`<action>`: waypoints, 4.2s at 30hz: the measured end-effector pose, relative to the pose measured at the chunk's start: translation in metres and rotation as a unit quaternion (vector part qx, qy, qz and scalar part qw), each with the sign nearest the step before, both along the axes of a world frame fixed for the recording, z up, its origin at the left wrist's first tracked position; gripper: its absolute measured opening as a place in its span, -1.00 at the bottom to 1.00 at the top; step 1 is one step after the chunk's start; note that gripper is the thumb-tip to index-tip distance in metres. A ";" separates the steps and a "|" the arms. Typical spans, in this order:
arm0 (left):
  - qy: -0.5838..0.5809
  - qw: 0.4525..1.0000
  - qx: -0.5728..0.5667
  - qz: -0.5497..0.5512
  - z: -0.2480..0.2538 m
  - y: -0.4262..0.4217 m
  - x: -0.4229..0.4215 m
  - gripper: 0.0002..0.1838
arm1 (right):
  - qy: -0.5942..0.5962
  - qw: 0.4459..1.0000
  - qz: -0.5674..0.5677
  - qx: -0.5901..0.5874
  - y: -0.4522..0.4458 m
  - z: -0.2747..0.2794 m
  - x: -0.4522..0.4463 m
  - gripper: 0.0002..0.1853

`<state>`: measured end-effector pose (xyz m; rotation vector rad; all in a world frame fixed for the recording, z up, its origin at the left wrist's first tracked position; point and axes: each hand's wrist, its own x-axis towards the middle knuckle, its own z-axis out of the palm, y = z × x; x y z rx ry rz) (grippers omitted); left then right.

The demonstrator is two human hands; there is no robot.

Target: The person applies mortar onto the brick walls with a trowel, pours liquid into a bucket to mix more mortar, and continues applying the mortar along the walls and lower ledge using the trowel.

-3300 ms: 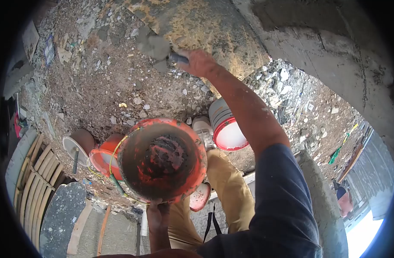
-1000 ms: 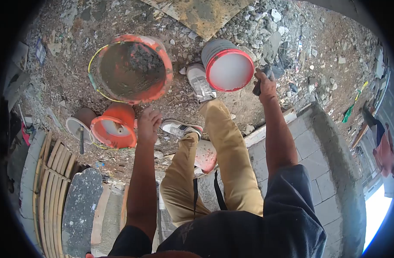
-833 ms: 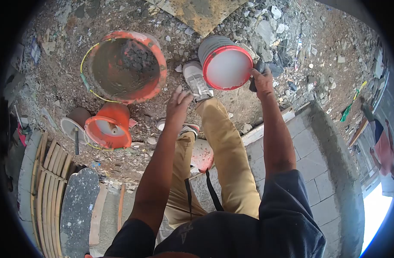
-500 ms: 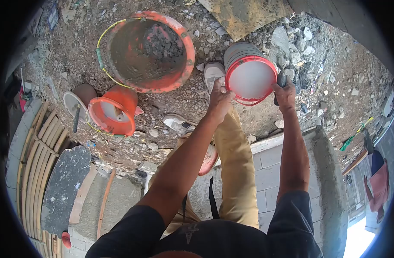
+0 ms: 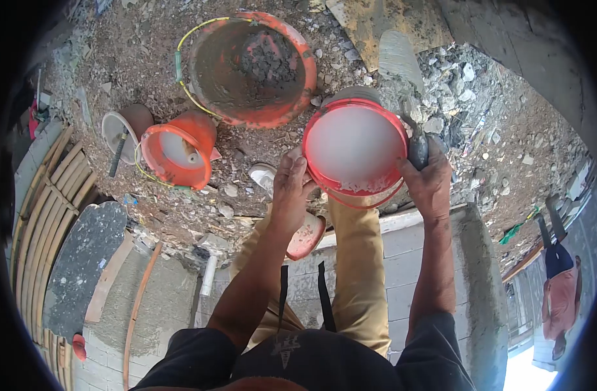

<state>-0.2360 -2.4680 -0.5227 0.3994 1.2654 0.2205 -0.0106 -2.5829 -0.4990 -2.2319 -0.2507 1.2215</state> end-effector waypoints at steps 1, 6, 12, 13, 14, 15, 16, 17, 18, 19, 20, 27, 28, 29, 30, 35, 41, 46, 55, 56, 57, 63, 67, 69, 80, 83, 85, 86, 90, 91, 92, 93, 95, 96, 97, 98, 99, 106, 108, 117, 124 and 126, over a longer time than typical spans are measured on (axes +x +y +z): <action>0.008 1.000 0.005 -0.013 0.005 0.004 -0.007 -0.57 | 0.005 1.000 0.003 0.002 0.009 0.009 -0.003 -0.73; 0.030 0.999 0.019 0.009 0.018 0.024 -0.025 -0.64 | 0.024 1.000 0.011 -0.014 0.049 0.038 -0.017 -0.71; 0.011 0.999 0.017 0.048 0.016 0.031 -0.035 -0.71 | 0.014 0.999 0.045 -0.024 0.067 0.045 -0.024 -0.73; 0.018 0.999 0.020 0.039 0.013 0.028 -0.038 -0.72 | 0.008 0.998 0.052 -0.026 0.067 0.045 -0.024 -0.73; 0.024 0.999 0.024 0.028 0.009 0.026 -0.041 -0.72 | 0.000 0.998 0.058 -0.031 0.067 0.045 -0.024 -0.74; 0.030 0.999 0.027 0.016 0.009 0.026 -0.041 -0.72 | -0.009 0.997 0.062 -0.036 0.065 0.045 -0.024 -0.75; 0.032 0.998 0.039 0.026 0.009 0.025 -0.039 -0.72 | -0.017 0.997 0.065 -0.042 0.064 0.045 -0.024 -0.75; 0.033 0.998 0.052 0.035 0.010 0.022 -0.034 -0.73 | -0.024 0.996 0.070 -0.048 0.064 0.045 -0.024 -0.75; 0.033 0.997 0.063 0.041 0.011 0.019 -0.029 -0.73 | -0.032 0.995 0.072 -0.056 0.061 0.045 -0.023 -0.75; 0.032 0.996 0.064 0.047 0.013 0.016 -0.025 -0.73 | -0.040 0.994 0.072 -0.065 0.057 0.045 -0.023 -0.75; 0.029 0.996 0.064 0.052 0.014 0.013 -0.019 -0.72 | -0.028 0.997 0.044 -0.057 0.050 0.042 -0.023 -0.75; 0.079 0.988 0.063 -0.120 -0.012 -0.013 0.021 -0.67 | -0.088 0.995 -0.051 -0.006 -0.058 -0.036 -0.011 -0.74; 0.072 0.990 0.043 -0.113 -0.030 -0.021 0.029 -0.66 | -0.094 0.993 -0.069 -0.011 -0.079 -0.056 -0.012 -0.73; 0.075 0.983 0.051 -0.162 -0.046 -0.027 0.037 -0.64 | -0.100 0.991 -0.087 -0.015 -0.100 -0.074 -0.012 -0.72; 0.084 0.972 0.059 -0.211 -0.061 -0.033 0.044 -0.62 | -0.082 0.988 -0.131 -0.015 -0.106 -0.084 -0.011 -0.71; 0.088 0.924 0.129 -0.348 -0.125 -0.062 0.076 -0.54 | -0.102 0.973 -0.185 -0.090 -0.149 -0.139 -0.005 -0.68; 0.049 0.950 0.016 -0.307 -0.174 -0.075 0.062 -0.46 | -0.065 0.967 -0.238 -0.069 -0.169 -0.179 -0.017 -0.66; 0.099 0.967 -0.087 -0.218 -0.152 -0.030 0.045 -0.46 | -0.120 0.983 -0.067 -0.122 -0.120 -0.133 0.018 -0.55; 0.200 0.966 -0.013 0.165 -0.199 0.113 -0.192 -0.60 | -0.383 0.923 0.014 -0.043 -0.008 -0.011 0.103 -0.60; 0.194 0.964 0.016 0.180 -0.189 0.131 -0.194 -0.62 | -0.411 0.912 -0.019 0.004 0.010 0.009 0.113 -0.63; 0.231 0.962 0.075 0.122 -0.171 0.151 -0.179 -0.66 | -0.450 0.890 -0.024 0.065 0.022 0.020 0.127 -0.69; 0.108 0.990 0.075 0.057 -0.178 0.229 -0.152 -0.41 | -0.305 0.938 -0.122 0.107 0.017 0.068 0.121 -0.84; 0.025 0.997 0.050 0.054 -0.180 0.248 -0.121 -0.43 | -0.248 0.964 0.008 -0.097 -0.081 0.076 0.041 -0.80; 0.044 0.999 -0.014 0.018 -0.165 0.249 -0.101 -0.45 | -0.167 0.949 0.058 -0.261 -0.171 0.064 -0.001 -0.65; 0.182 0.961 0.056 -0.202 -0.098 0.152 -0.038 -0.67 | 0.136 0.891 0.082 -0.426 -0.231 0.129 -0.098 -0.49; 0.207 0.964 -0.027 -0.162 -0.007 0.155 -0.057 -0.52 | 0.136 0.941 -0.072 -0.301 -0.185 0.125 -0.075 -0.63; 0.248 0.962 -0.082 -0.076 0.060 0.159 -0.079 -0.71 | 0.139 0.953 -0.153 -0.223 -0.140 0.132 -0.049 -0.73; 0.206 0.974 -0.076 -0.051 0.101 0.164 -0.090 -0.72 | 0.126 0.964 -0.140 -0.189 -0.119 0.135 -0.034 -0.73; 0.194 0.980 -0.039 0.006 0.240 0.185 -0.130 -0.77 | 0.054 0.989 -0.050 -0.131 -0.033 0.181 0.020 -0.70; 0.180 0.983 -0.032 0.036 0.278 0.190 -0.134 -0.79 | 0.073 0.990 -0.072 -0.092 -0.015 0.192 0.030 -0.72; 0.163 0.984 -0.024 0.065 0.314 0.199 -0.134 -0.80 | 0.090 0.990 -0.095 -0.053 0.000 0.197 0.041 -0.73; 0.143 0.985 -0.015 0.095 0.339 0.210 -0.134 -0.82 | 0.087 0.991 -0.092 -0.047 0.016 0.200 0.050 -0.71; 0.137 0.978 0.019 0.156 0.364 0.228 -0.150 -0.83 | 0.039 0.996 -0.042 -0.070 0.028 0.173 0.067 -0.68; 0.135 0.972 0.032 0.188 0.375 0.235 -0.159 -0.83 | 0.000 0.997 -0.037 -0.066 0.030 0.156 0.071 -0.68; 0.116 0.972 0.034 0.199 0.390 0.245 -0.165 -0.82 | -0.038 0.997 -0.029 -0.063 0.031 0.145 0.072 -0.68; 0.114 0.965 0.045 0.231 0.403 0.259 -0.160 -0.84 | -0.081 0.995 -0.024 -0.055 0.041 0.129 0.080 -0.67; 0.113 0.957 0.054 0.262 0.420 0.271 -0.155 -0.85 | -0.037 0.996 -0.043 -0.062 0.055 0.132 0.086 -0.62; 0.106 0.913 0.062 0.389 0.449 0.370 -0.154 -0.90 | 0.067 0.974 0.069 -0.207 0.116 0.150 0.114 -0.64; 0.105 0.912 0.055 0.393 0.449 0.412 -0.159 -0.90 | 0.079 0.976 0.007 -0.205 0.151 0.185 0.102 -0.65; 0.046 0.922 0.068 0.378 0.455 0.624 -0.166 -0.78 | 0.011 0.962 0.088 -0.259 0.398 0.247 0.083 -0.55; 0.022 0.911 0.117 0.395 0.484 0.807 -0.138 -0.87 | -0.010 0.997 0.036 0.074 0.740 0.346 0.095 -0.77; 0.016 0.886 0.128 0.446 0.498 0.858 -0.112 -0.88 | -0.028 0.954 -0.021 0.297 0.850 0.381 0.092 -0.81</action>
